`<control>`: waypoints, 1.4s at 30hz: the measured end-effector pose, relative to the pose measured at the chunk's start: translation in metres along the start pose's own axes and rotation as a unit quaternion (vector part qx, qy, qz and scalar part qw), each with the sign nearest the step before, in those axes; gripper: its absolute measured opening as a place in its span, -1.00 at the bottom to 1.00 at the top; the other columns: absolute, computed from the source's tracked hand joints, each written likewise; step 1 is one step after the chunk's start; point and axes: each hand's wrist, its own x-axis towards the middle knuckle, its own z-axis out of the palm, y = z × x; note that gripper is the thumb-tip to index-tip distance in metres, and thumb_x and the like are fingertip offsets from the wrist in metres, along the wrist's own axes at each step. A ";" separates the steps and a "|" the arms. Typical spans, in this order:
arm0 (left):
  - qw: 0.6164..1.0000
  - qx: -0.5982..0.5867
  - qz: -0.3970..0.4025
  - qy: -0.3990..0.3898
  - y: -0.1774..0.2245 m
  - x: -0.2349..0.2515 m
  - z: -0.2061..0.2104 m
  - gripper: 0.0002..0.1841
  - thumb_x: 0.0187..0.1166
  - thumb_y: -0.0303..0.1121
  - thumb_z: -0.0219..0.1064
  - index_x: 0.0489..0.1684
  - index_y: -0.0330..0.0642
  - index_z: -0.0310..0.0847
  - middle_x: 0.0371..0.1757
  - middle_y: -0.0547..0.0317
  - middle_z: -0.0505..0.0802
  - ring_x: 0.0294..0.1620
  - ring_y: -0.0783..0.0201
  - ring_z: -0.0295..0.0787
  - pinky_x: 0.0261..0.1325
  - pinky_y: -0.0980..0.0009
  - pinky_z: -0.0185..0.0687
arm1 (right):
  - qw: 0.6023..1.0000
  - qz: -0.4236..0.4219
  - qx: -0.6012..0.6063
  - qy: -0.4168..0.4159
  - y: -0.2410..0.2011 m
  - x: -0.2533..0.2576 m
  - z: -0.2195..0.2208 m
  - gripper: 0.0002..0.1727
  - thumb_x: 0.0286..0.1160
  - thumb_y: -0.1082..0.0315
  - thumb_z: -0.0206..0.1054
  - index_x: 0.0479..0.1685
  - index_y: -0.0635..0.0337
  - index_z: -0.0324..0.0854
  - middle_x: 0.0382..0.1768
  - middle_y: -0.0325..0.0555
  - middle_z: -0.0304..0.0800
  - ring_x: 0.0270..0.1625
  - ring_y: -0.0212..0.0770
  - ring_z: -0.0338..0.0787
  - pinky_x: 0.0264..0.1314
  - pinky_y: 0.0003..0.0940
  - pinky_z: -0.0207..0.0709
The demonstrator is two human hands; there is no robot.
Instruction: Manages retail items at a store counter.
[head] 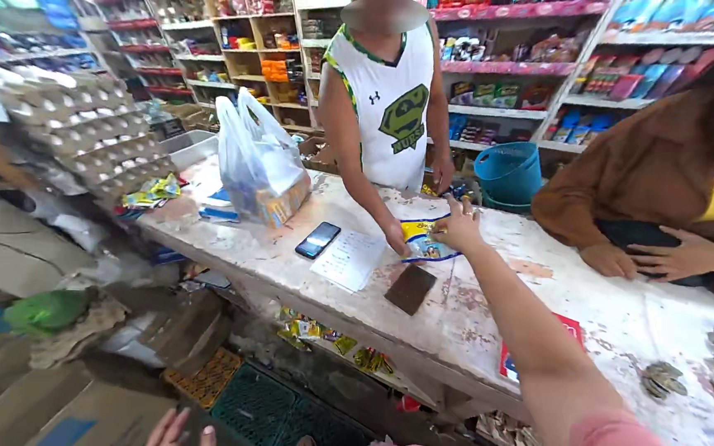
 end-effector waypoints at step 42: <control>0.481 -0.621 0.324 -0.527 0.322 0.347 0.229 -0.75 0.75 -0.58 0.00 0.17 -0.52 0.53 -0.26 0.09 0.76 -0.44 0.45 0.69 -0.42 0.51 0.69 | 0.801 0.321 0.471 0.184 -0.249 -0.179 0.100 -0.81 0.54 0.29 0.23 -0.45 -0.05 0.66 -0.60 -0.53 0.70 -0.59 -0.60 0.59 -0.49 -0.59 0.53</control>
